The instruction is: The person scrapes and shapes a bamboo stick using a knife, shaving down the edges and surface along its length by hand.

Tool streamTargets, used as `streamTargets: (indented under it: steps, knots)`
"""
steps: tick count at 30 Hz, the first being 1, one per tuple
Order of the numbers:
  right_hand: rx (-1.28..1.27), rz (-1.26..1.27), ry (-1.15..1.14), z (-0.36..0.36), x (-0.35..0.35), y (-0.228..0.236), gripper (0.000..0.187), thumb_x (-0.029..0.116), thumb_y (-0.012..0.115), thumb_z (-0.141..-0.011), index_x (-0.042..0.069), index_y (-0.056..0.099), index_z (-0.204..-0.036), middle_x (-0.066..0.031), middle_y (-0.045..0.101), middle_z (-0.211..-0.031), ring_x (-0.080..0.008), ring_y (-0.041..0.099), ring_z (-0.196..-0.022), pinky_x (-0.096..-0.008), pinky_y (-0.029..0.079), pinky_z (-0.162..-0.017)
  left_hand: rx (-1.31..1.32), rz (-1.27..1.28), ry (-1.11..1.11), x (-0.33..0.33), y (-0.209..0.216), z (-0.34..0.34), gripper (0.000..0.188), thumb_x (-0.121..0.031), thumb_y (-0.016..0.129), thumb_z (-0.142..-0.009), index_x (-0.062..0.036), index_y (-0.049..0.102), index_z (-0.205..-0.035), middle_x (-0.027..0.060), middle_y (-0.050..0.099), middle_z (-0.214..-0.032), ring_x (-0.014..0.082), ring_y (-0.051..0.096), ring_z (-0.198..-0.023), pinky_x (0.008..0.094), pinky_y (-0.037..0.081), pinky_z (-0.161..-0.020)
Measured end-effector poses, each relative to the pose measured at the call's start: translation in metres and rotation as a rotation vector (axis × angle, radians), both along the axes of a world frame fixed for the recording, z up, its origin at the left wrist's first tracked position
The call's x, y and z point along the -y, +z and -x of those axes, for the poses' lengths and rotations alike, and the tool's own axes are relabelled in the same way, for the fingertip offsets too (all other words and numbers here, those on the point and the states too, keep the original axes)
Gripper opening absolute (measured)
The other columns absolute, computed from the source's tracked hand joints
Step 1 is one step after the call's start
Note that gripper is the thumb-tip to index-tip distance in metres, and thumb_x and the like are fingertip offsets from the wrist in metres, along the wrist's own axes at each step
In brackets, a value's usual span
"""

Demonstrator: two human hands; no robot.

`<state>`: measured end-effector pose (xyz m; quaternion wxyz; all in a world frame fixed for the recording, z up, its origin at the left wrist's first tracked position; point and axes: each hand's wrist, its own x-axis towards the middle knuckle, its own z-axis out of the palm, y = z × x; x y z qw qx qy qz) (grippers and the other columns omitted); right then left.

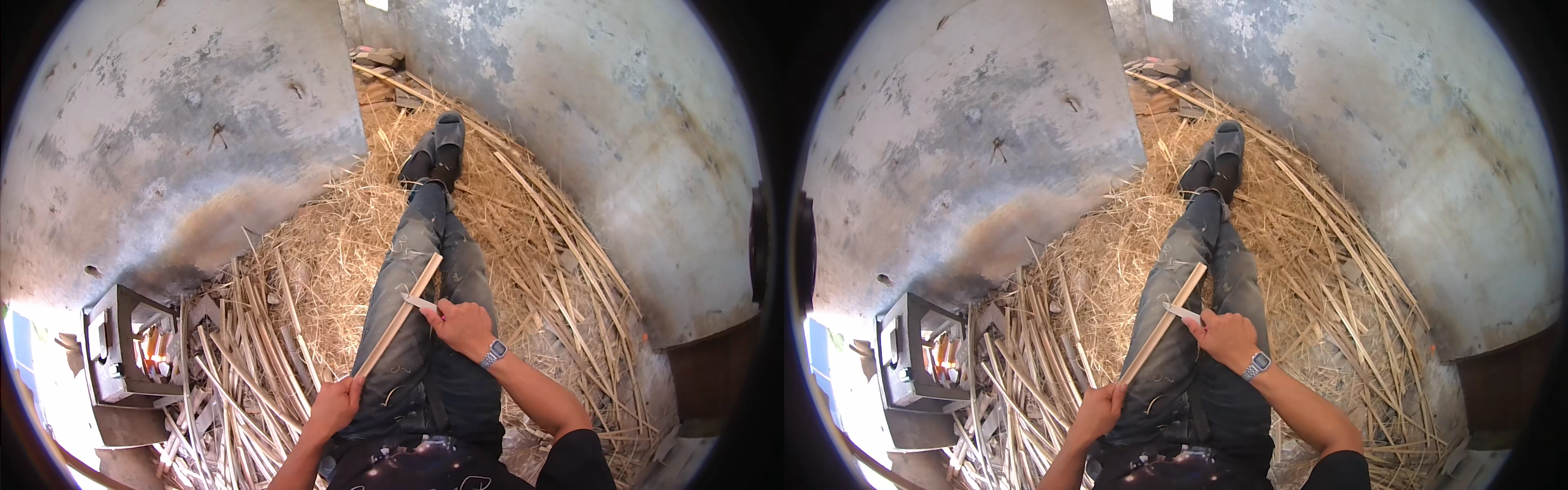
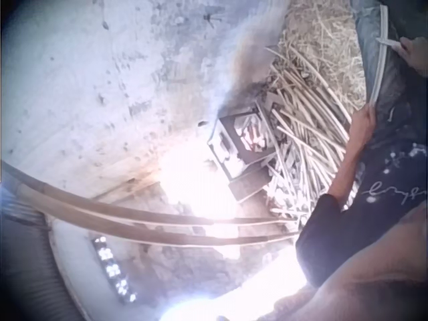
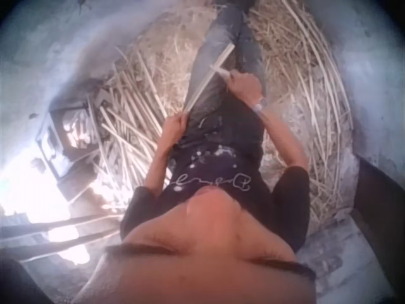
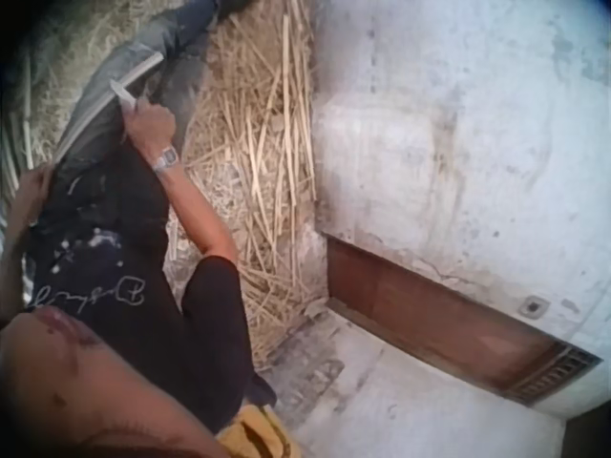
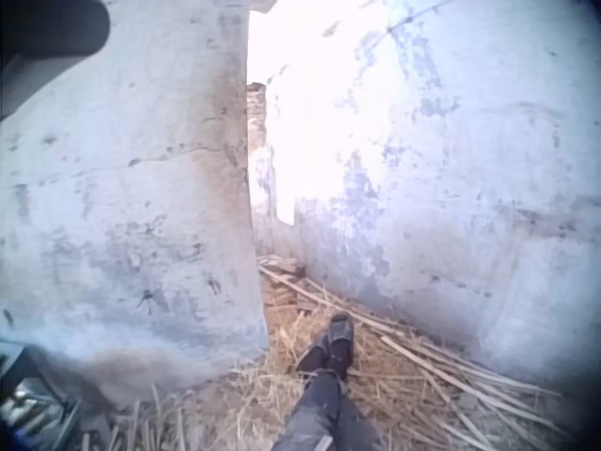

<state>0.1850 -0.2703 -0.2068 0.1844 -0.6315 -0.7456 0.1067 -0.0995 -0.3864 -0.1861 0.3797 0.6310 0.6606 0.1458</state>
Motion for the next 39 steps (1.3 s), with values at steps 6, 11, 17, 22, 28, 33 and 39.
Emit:
streamTargets:
  steps: [6,11,17,22,28,33,39]
  knots:
    - [-0.018,-0.023,0.07,0.013,0.005,0.013,0.056,0.055,0.054,-0.101,0.011,0.06,-0.068,-0.0169,0.062,-0.057,-0.0394,0.065,-0.056,-0.0513,0.05,-0.049,-0.008,-0.037,0.013,-0.016,0.016,-0.008,0.045,-0.036,0.055,-0.106,-0.0001,0.067,-0.082,0.0265,0.059,-0.064,0.0486,0.061,-0.063,0.0519,0.049,-0.06]
    - [-0.191,-0.125,-0.517,-0.113,-0.079,0.034,0.06,0.051,0.053,-0.104,0.003,0.06,-0.068,-0.0199,0.059,-0.058,-0.0382,0.06,-0.054,-0.0473,0.046,-0.052,0.023,-0.065,0.032,0.006,0.014,0.012,0.044,-0.034,0.056,-0.106,0.0016,0.066,-0.081,0.025,0.057,-0.061,0.0442,0.059,-0.055,0.0478,0.046,-0.054]
    - [-0.658,-0.101,-0.226,-0.076,-0.043,0.065,0.045,0.044,0.063,-0.101,0.002,0.066,-0.084,-0.0058,0.05,-0.058,-0.0172,0.045,-0.052,-0.0341,0.04,-0.053,0.142,-0.064,0.041,-0.003,0.027,-0.013,0.046,-0.035,0.056,-0.106,0.0003,0.063,-0.078,0.0199,0.053,-0.055,0.0343,0.051,-0.046,0.0436,0.043,-0.051]
    - [-0.97,-0.133,-0.096,-0.04,-0.032,0.109,0.032,0.033,0.074,-0.095,0.002,0.067,-0.095,0.0057,0.049,-0.064,-0.003,0.041,-0.057,-0.0255,0.035,-0.053,0.174,-0.144,-0.018,-0.001,0.044,-0.035,0.045,-0.036,0.057,-0.106,-0.0016,0.064,-0.079,0.0186,0.056,-0.058,0.0357,0.057,-0.05,0.0431,0.046,-0.052]
    - [-1.211,-0.156,-0.147,-0.067,-0.06,0.115,0.024,0.02,0.07,-0.099,0.002,0.067,-0.084,0.0102,0.047,-0.064,0.0003,0.036,-0.057,-0.0241,0.028,-0.05,0.125,-0.115,-0.129,-0.007,0.066,-0.035,0.039,-0.035,0.058,-0.106,-0.0038,0.065,-0.084,0.0188,0.061,-0.062,0.042,0.063,-0.058,0.0466,0.05,-0.056]
    - [-1.019,-0.129,-0.095,-0.049,-0.054,0.149,0.026,0.024,0.073,-0.098,0.003,0.067,-0.083,0.0095,0.049,-0.063,0.0005,0.037,-0.057,-0.0238,0.028,-0.049,0.172,-0.126,-0.1,-0.008,0.082,-0.04,0.034,-0.031,0.059,-0.106,-0.0043,0.067,-0.086,0.0167,0.062,-0.062,0.0379,0.065,-0.057,0.0442,0.051,-0.056]
    - [-0.88,-0.078,-0.068,-0.042,-0.079,0.152,0.025,0.026,0.073,-0.098,0.003,0.068,-0.087,0.0085,0.054,-0.064,0.0005,0.041,-0.058,-0.0226,0.031,-0.05,0.319,-0.132,-0.079,-0.005,0.09,-0.033,0.037,-0.03,0.052,-0.108,-0.0014,0.064,-0.088,0.0126,0.055,-0.059,0.0191,0.054,-0.052,0.0378,0.046,-0.053]
